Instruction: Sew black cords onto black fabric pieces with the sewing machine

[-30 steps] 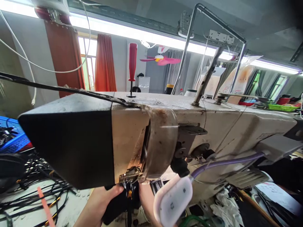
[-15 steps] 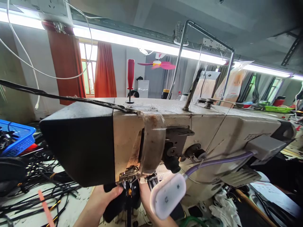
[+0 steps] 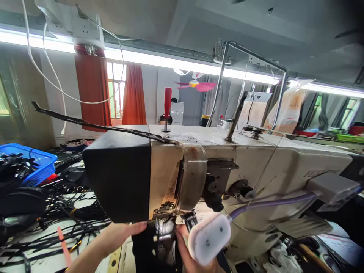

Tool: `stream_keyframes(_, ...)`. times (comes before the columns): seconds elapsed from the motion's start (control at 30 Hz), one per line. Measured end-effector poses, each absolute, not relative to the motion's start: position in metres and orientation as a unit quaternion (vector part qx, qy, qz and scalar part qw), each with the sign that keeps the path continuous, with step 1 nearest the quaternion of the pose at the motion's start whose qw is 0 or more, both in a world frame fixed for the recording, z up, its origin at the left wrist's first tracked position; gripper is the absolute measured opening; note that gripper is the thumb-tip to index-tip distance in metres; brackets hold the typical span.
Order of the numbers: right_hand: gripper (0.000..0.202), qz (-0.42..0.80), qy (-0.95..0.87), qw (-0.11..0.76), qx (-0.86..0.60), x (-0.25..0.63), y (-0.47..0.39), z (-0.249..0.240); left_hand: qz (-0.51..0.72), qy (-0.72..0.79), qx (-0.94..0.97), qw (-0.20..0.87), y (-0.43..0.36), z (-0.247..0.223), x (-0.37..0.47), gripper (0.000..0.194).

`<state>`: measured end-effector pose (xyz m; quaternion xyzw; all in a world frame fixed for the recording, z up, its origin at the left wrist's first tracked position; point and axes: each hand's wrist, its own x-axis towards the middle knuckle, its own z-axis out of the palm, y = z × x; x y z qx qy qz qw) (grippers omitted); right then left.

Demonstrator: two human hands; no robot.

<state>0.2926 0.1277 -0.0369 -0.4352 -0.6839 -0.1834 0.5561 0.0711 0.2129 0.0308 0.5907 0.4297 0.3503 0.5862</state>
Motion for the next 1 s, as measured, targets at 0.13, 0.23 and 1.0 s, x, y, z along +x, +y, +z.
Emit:
stream_keyframes(0.13, 0.021, -0.217, -0.744, 0.502, -0.383, 0.288, 0.114, -0.032, 0.275, 0.359, 0.656, 0.604, 0.191, 0.031, 0.072, 0.034)
stream_keyframes(0.23, 0.023, -0.272, -0.8, 0.435, -0.311, 0.286, 0.116, -0.026, 0.284, 0.379, 0.672, 0.569, 0.182, 0.037, 0.08, 0.026)
stream_keyframes(1.0, 0.027, -0.378, -0.68, 0.529, -0.338, 0.275, 0.14, -0.051, 0.343, 0.491, 0.636, 0.487, 0.178, 0.035, 0.1, 0.022)
